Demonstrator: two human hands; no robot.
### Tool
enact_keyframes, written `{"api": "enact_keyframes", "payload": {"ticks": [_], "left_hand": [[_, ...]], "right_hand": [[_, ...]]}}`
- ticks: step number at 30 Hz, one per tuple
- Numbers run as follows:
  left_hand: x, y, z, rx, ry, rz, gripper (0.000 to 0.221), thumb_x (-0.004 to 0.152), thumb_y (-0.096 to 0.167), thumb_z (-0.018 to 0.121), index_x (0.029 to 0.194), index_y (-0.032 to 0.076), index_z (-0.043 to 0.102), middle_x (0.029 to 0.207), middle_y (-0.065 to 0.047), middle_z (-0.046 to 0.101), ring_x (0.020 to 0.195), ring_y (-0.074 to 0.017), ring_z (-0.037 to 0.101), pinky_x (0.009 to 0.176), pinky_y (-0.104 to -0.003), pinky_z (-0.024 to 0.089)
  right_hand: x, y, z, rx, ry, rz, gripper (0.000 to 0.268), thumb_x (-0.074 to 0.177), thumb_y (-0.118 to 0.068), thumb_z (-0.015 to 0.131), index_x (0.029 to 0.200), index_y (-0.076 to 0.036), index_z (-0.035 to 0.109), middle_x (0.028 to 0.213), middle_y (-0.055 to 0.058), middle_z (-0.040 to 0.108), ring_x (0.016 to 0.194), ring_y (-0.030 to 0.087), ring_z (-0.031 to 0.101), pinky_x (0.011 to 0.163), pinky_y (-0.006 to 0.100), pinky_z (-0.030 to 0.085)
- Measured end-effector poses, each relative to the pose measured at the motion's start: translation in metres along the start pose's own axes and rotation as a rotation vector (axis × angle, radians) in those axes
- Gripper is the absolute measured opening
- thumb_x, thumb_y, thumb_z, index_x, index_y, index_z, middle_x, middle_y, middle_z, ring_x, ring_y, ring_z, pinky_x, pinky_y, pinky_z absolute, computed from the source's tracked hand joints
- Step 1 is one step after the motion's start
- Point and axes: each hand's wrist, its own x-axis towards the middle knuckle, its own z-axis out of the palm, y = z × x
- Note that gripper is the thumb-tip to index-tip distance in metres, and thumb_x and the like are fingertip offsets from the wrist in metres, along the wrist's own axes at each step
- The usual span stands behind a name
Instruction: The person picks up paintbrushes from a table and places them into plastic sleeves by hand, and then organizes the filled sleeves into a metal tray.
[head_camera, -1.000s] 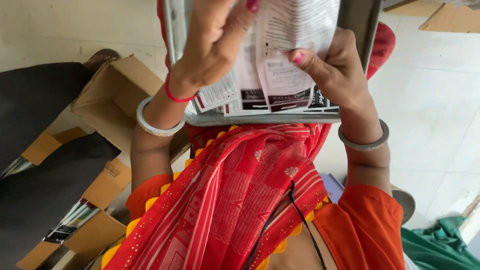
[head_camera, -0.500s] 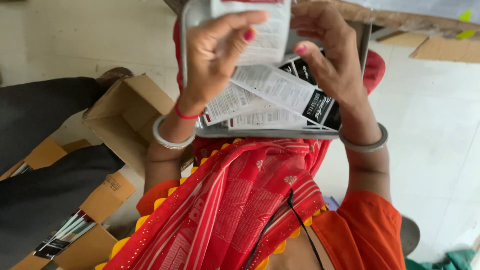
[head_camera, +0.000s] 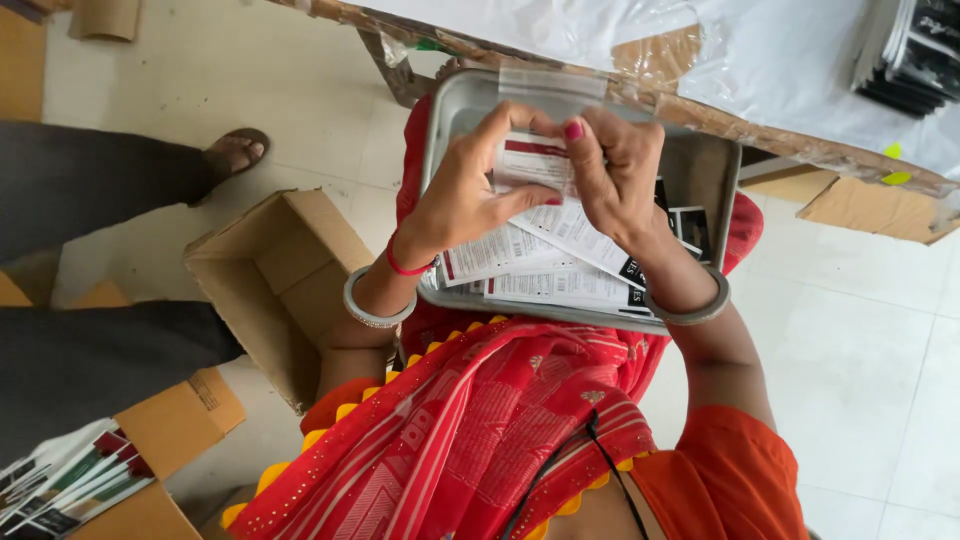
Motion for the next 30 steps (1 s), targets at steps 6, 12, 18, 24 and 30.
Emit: {"api": "enact_keyframes", "payload": {"ticks": [6,12,18,24,30], "left_hand": [[-0.022,-0.016,-0.02,-0.303,0.129,-0.064,0.054,0.096,-0.001,0.085,0.138,0.003,0.052,0.135,-0.007,0.061,0.114,-0.0127,0.069,0.095,-0.027,0.062],[-0.039,-0.043,-0.045,-0.264,0.206,-0.11,0.046,0.094,0.0,0.082,0.132,0.0,0.058,0.129,-0.009,0.068,0.114,-0.0124,0.07,0.094,-0.027,0.063],[-0.051,-0.049,-0.049,-0.109,0.14,-0.259,0.023,0.091,0.009,0.082,0.11,-0.003,0.076,0.098,-0.011,0.081,0.088,-0.0123,0.074,0.077,-0.025,0.059],[-0.066,-0.079,-0.04,-0.291,0.096,-0.189,0.027,0.093,0.011,0.079,0.118,0.0,0.074,0.108,-0.012,0.078,0.096,-0.0119,0.076,0.085,-0.025,0.064],[-0.076,-0.09,-0.059,-0.294,0.117,-0.248,0.024,0.093,0.011,0.08,0.114,-0.002,0.076,0.101,-0.012,0.079,0.089,-0.0083,0.073,0.078,-0.024,0.061]], "right_hand": [[0.02,0.0,0.032,-0.046,-0.142,-0.12,0.031,0.115,-0.018,0.056,0.092,0.003,0.062,0.074,0.008,0.053,0.068,0.01,0.044,0.06,0.031,0.039],[0.063,0.016,0.055,-0.177,-0.262,-0.126,0.033,0.11,-0.017,0.061,0.085,0.004,0.06,0.068,0.012,0.049,0.058,0.018,0.042,0.054,0.032,0.036],[0.208,0.007,0.107,-0.241,-0.536,-0.396,0.024,0.119,-0.013,0.056,0.114,0.003,0.073,0.105,0.015,0.074,0.091,0.02,0.072,0.079,0.034,0.056],[0.332,0.103,0.215,-1.083,-0.534,-0.782,0.024,0.098,0.003,0.065,0.118,-0.004,0.076,0.095,0.013,0.074,0.076,0.021,0.069,0.069,0.033,0.056],[0.355,0.13,0.26,-1.201,-0.334,-1.037,0.02,0.091,-0.002,0.064,0.109,-0.007,0.073,0.097,0.007,0.074,0.089,0.019,0.07,0.077,0.034,0.057]]}}
